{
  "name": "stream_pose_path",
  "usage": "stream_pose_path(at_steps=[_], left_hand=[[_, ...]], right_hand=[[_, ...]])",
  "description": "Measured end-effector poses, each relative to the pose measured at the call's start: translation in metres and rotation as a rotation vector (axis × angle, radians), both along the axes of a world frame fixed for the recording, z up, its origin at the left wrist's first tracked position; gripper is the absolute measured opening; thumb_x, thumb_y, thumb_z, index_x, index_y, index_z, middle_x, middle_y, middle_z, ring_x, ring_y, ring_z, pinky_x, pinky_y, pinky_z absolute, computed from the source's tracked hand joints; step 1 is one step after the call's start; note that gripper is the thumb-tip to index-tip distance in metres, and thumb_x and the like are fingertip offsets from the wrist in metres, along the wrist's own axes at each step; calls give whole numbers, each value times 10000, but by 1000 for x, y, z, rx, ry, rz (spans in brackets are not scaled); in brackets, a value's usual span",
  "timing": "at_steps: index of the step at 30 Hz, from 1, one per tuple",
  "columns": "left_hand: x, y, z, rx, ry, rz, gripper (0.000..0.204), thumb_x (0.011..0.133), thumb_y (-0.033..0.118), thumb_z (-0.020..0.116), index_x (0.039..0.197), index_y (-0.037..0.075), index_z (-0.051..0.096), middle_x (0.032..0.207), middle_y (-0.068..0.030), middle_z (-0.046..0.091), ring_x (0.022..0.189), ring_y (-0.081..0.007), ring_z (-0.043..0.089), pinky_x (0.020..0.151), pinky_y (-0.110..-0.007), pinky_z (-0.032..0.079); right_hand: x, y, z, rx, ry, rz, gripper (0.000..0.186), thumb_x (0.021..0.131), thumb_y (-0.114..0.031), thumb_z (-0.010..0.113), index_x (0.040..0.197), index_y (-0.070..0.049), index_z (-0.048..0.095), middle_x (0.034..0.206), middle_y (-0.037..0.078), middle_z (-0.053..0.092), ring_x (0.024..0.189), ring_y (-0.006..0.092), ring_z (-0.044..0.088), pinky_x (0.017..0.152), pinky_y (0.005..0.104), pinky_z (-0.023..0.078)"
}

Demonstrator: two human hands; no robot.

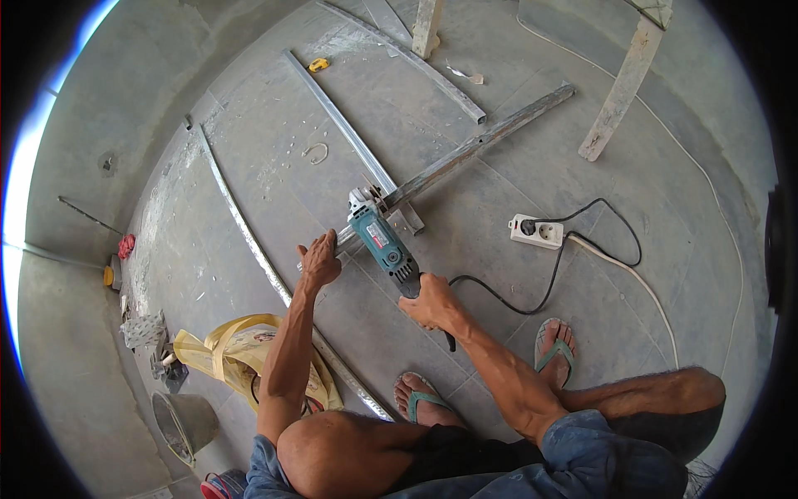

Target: The person measures metal framing channels with a tape measure, connects the pieces together, and moves them across the floor. They then take an angle grinder from a bag, plug it into an extension cord, and cut the metal channel.

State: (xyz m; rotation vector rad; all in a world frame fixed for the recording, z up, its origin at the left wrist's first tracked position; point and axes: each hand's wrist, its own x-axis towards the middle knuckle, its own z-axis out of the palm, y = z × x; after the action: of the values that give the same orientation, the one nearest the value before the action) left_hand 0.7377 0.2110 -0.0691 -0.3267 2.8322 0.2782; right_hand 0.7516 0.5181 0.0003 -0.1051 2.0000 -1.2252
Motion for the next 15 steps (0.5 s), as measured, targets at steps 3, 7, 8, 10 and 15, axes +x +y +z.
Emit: stream_pose_path(at_steps=[3,7,8,10,15], left_hand=[[-1,0,1,14,-32,3,538,762,70,641,1273,103,473,1218,-122,629,1281,-321,557,997,-707,306],[-1,1,4,33,-60,26,605,781,88,645,1353,93,449,1330,-137,607,1357,-337,513,1039,-782,253],[-1,2,5,33,-61,26,605,781,88,645,1353,93,449,1330,-137,607,1357,-337,513,1039,-782,253],[-3,3,6,42,-94,40,641,790,98,648,1394,87,432,1374,-143,588,1382,-348,494,1057,-802,221],[1,1,3,55,-76,34,610,793,102,648,1368,87,443,1358,-141,596,1373,-351,500,1044,-813,220]], right_hand=[[2,1,-1,-6,12,-7,314,852,-180,736,692,47,591,555,181,631,436,243,644,420,356,529],[2,1,-5,20,-2,5,311,844,-194,745,707,51,610,574,198,645,465,257,669,433,362,539],[2,1,-8,20,-2,5,311,844,-194,745,707,51,610,574,198,645,465,257,669,433,362,539],[3,1,-14,31,63,4,306,837,-204,748,721,49,620,596,205,657,502,268,691,451,372,552],[4,2,-14,22,48,-4,301,835,-208,743,745,50,620,610,202,665,526,277,705,467,381,562]])
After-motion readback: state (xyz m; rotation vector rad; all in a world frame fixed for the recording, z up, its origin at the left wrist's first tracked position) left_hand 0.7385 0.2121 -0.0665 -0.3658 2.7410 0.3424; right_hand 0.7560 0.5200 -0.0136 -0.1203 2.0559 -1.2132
